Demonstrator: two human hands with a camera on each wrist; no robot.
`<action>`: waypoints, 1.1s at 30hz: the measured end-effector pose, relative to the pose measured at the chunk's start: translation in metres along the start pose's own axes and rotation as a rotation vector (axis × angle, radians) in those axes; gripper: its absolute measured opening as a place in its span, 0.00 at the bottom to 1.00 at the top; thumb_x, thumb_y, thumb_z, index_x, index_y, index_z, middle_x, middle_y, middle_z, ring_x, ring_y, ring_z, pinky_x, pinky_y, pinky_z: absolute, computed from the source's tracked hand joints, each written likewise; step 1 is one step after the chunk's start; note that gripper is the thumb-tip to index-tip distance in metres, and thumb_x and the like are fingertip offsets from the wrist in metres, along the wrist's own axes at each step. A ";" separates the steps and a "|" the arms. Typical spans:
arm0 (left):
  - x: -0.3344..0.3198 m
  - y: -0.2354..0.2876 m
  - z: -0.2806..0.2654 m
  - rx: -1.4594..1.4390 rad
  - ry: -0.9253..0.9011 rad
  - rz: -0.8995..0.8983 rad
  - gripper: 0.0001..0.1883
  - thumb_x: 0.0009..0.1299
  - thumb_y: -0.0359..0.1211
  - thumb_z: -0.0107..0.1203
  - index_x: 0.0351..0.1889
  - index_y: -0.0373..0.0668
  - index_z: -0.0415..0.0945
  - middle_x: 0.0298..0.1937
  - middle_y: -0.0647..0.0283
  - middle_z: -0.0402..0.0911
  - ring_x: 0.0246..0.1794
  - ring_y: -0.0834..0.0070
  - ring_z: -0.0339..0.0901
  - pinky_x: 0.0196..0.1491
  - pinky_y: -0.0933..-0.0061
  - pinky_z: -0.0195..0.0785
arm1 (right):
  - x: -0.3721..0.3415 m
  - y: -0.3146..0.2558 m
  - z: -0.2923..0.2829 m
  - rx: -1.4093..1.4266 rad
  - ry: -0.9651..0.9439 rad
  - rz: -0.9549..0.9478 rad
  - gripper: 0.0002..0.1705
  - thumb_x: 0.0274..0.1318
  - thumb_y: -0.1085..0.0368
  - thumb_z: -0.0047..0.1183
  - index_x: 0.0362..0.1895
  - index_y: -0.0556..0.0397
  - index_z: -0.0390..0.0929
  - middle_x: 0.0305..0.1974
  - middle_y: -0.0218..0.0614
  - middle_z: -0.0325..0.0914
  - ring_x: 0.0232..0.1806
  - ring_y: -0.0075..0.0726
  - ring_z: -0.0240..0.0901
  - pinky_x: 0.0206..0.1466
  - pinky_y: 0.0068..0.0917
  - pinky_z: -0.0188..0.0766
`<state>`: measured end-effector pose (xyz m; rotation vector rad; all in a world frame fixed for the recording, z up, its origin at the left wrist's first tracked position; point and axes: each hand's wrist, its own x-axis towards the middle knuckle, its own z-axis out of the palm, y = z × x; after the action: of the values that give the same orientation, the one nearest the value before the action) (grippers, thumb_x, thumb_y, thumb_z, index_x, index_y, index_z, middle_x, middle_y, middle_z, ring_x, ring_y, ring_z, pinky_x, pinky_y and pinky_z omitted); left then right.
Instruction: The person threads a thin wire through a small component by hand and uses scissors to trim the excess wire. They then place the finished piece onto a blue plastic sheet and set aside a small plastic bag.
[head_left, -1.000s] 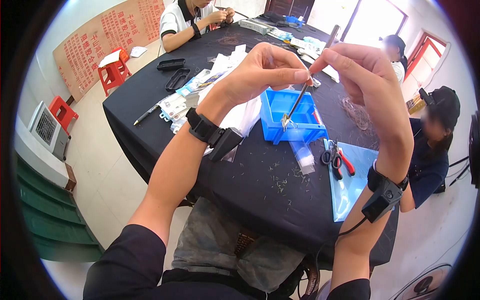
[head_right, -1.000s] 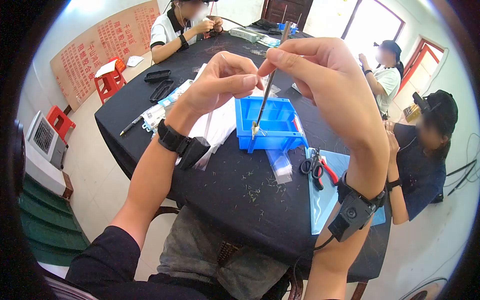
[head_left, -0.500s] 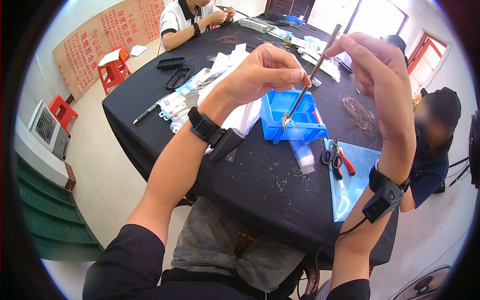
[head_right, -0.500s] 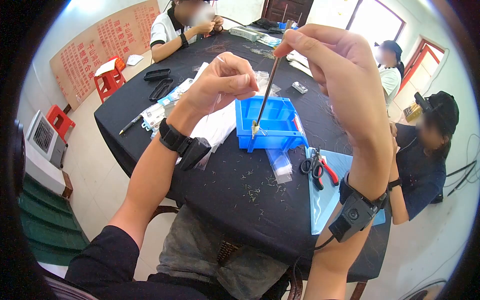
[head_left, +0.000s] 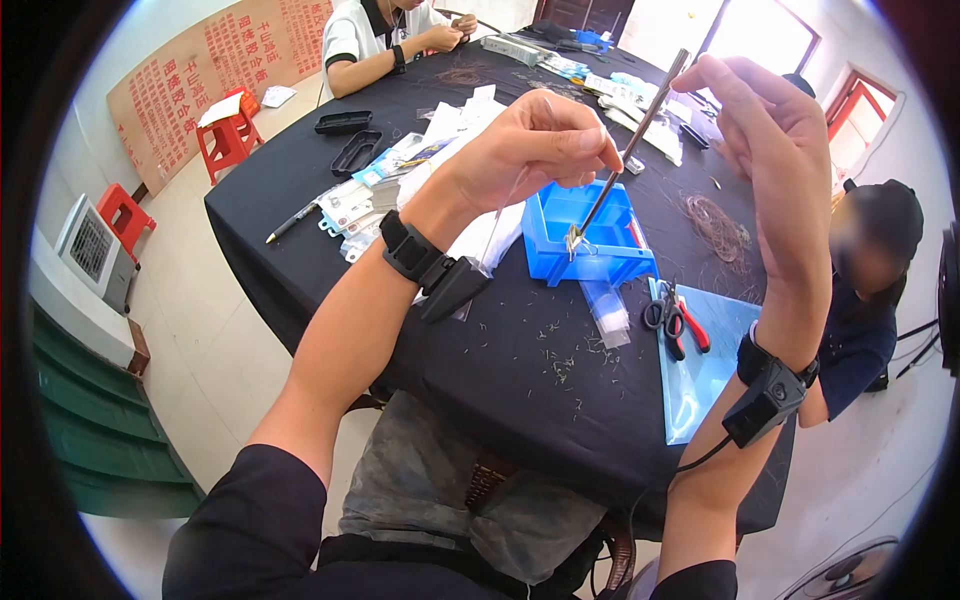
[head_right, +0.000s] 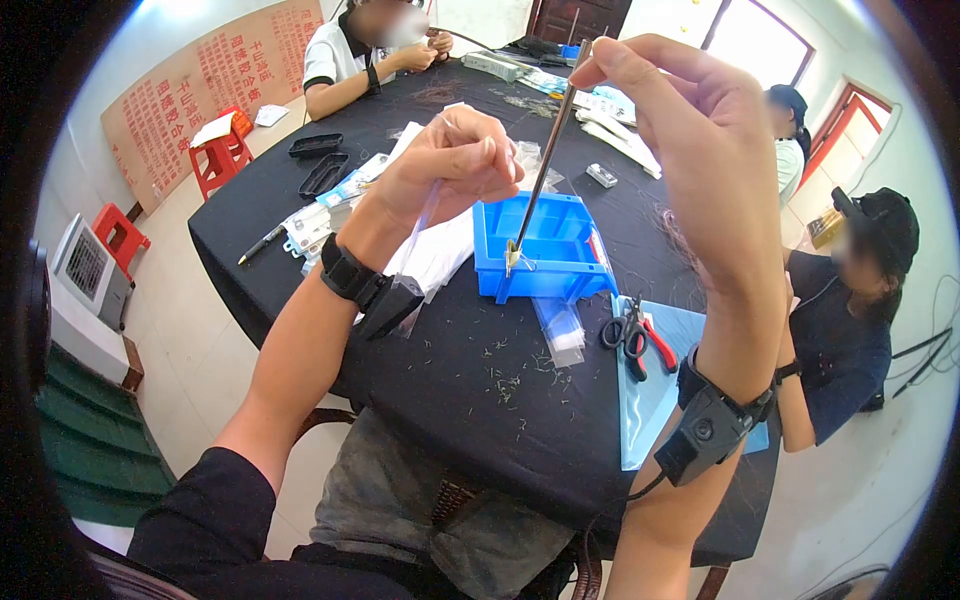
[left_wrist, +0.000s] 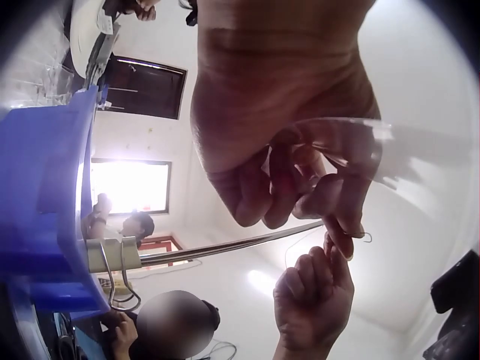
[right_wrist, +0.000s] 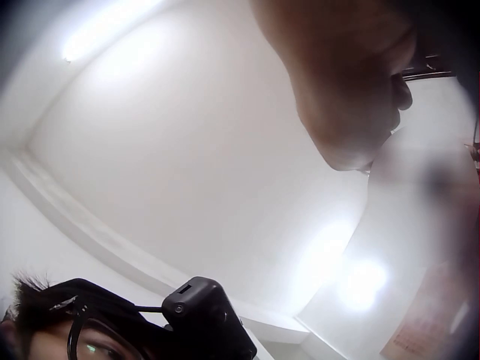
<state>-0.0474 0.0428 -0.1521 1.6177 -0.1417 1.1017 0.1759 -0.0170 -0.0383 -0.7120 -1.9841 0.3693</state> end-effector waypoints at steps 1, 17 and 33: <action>0.000 0.000 0.000 -0.038 -0.005 0.002 0.15 0.78 0.42 0.60 0.42 0.38 0.85 0.17 0.76 0.60 0.21 0.85 0.52 0.28 0.76 0.46 | 0.000 -0.001 0.000 0.000 0.000 0.000 0.18 0.73 0.53 0.54 0.49 0.52 0.88 0.16 0.13 0.52 0.19 0.08 0.44 0.25 0.19 0.40; 0.002 -0.002 0.009 -0.402 0.081 0.106 0.19 0.82 0.54 0.48 0.54 0.56 0.84 0.18 0.76 0.54 0.21 0.84 0.50 0.31 0.76 0.47 | -0.003 -0.019 0.023 -0.312 -0.113 -0.556 0.11 0.45 0.77 0.70 0.36 0.53 0.89 0.30 0.24 0.79 0.22 0.13 0.59 0.27 0.16 0.51; 0.008 0.009 0.026 -0.440 0.248 0.036 0.16 0.84 0.40 0.45 0.36 0.42 0.74 0.09 0.76 0.53 0.13 0.86 0.45 0.22 0.79 0.43 | 0.000 -0.001 0.036 -0.390 -0.039 -0.538 0.07 0.51 0.75 0.66 0.36 0.52 0.88 0.27 0.24 0.71 0.23 0.13 0.58 0.24 0.19 0.46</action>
<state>-0.0332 0.0215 -0.1383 1.0837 -0.2316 1.1929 0.1439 -0.0169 -0.0558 -0.3756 -2.2135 -0.3345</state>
